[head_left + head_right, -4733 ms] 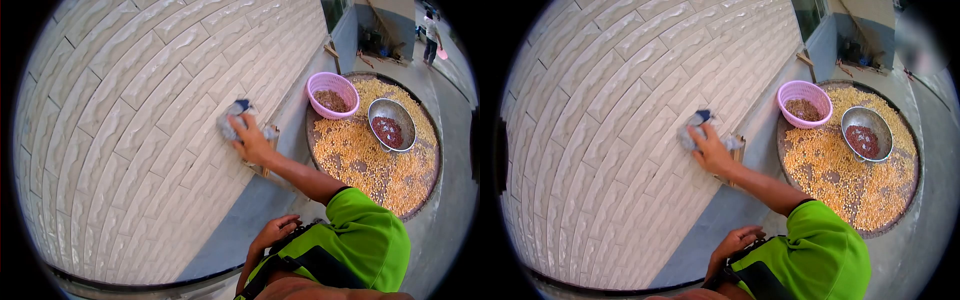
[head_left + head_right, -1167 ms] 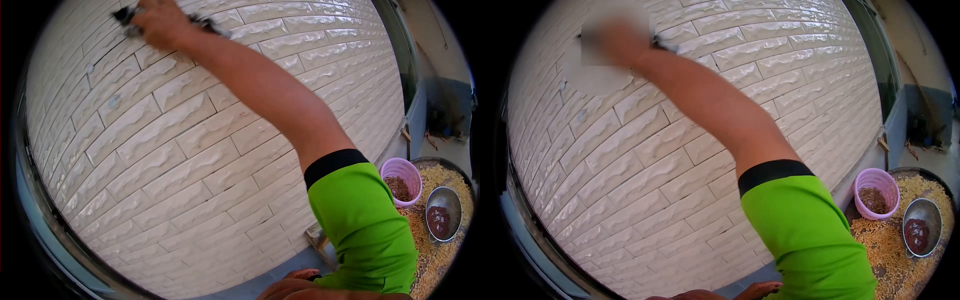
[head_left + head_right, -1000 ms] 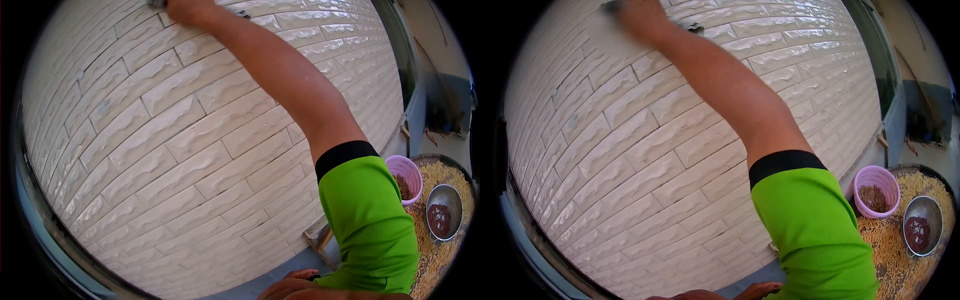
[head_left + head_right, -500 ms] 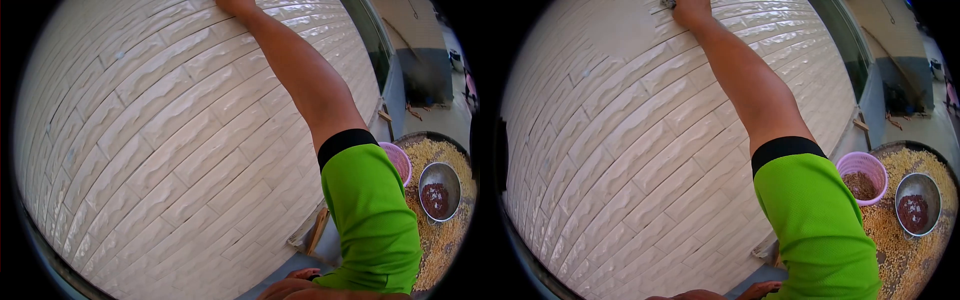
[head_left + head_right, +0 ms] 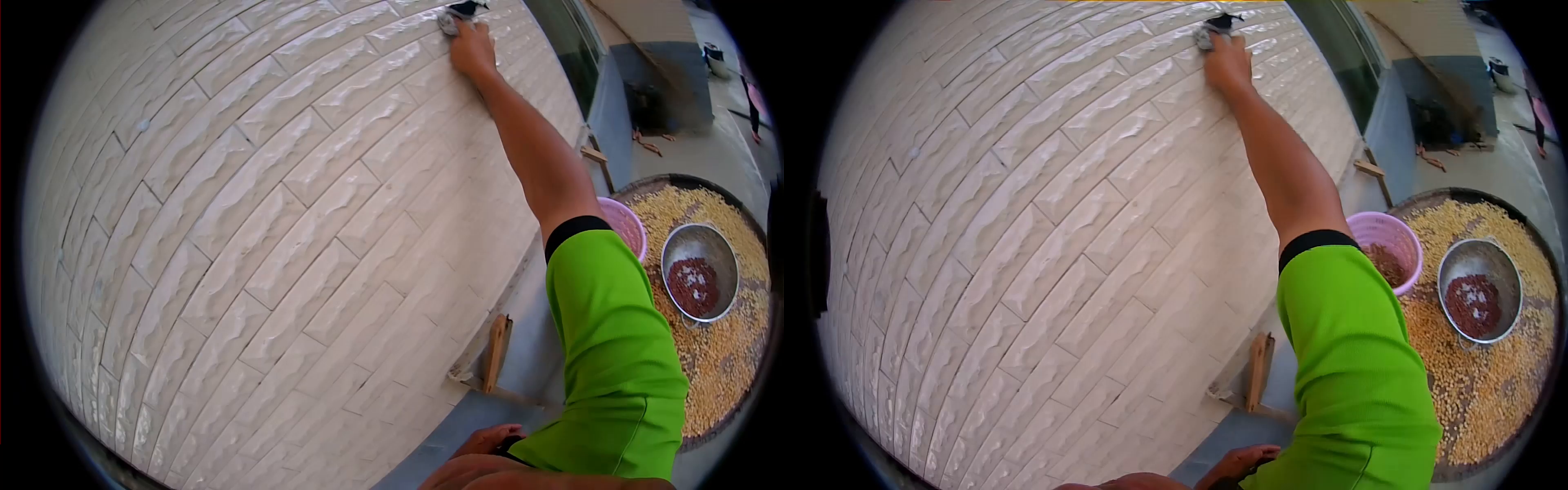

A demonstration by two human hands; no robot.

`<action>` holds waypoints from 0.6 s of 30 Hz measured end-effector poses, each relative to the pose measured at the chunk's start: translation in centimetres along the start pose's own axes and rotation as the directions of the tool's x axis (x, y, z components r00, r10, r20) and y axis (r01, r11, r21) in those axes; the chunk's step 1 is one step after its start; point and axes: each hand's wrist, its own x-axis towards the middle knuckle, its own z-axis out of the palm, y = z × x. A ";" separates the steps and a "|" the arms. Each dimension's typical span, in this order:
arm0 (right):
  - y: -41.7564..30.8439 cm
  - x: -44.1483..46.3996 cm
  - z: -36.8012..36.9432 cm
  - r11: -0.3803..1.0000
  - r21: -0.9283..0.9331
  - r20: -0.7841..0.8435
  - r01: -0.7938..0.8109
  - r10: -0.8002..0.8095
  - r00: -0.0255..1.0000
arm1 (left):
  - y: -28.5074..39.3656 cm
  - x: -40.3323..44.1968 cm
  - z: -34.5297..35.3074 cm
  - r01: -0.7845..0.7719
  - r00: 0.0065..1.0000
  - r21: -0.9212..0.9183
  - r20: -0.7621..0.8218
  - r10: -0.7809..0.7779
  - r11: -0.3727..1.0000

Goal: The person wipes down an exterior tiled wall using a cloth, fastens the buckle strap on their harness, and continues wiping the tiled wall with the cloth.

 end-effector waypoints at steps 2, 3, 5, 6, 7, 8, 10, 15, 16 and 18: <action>4.9 -2.8 -2.0 0.991 -0.021 0.086 -0.133 0.135 0.987 | -2.7 1.3 -1.0 0.060 0.997 -0.057 0.053 -0.057 0.997; 7.7 -4.5 -2.6 0.982 -0.025 0.107 -0.186 0.188 0.976 | -2.0 0.6 0.0 0.076 0.995 -0.061 0.067 -0.072 0.995; 12.5 -9.4 -4.5 0.960 -0.108 0.079 -0.257 0.266 0.961 | 1.4 -1.4 2.1 0.073 0.996 0.051 0.055 -0.076 0.996; 14.0 -11.6 -5.7 0.937 -0.178 0.112 -0.299 0.322 0.940 | 2.0 -1.6 2.7 0.083 0.994 0.050 0.065 -0.086 0.995; 15.4 -13.9 -7.0 0.908 -0.247 0.139 -0.338 0.378 0.915 | 2.4 -1.8 3.1 0.032 0.996 0.100 0.079 -0.040 0.995; 16.7 -16.4 -8.1 0.892 -0.259 0.133 -0.369 0.412 0.902 | 2.5 -2.1 3.5 -0.016 0.996 0.148 0.094 0.002 0.989; 19.9 -20.7 -9.2 0.858 -0.298 0.113 -0.418 0.467 0.877 | 2.6 -2.5 4.2 0.005 0.996 0.140 0.085 -0.017 0.990; 20.5 -25.8 -10.5 0.818 -0.360 0.082 -0.449 0.507 0.858 | 0.8 -2.6 3.7 -0.059 0.991 0.150 0.132 0.039 0.987; 19.1 -25.7 -10.6 0.790 -0.342 0.049 -0.509 0.556 0.830 | 1.1 -2.8 4.0 -0.056 0.991 0.164 0.129 0.035 0.985; 17.2 -25.4 -10.0 0.764 -0.318 0.019 -0.562 0.597 0.802 | 1.5 -3.2 4.4 -0.060 0.991 0.179 0.125 0.038 0.982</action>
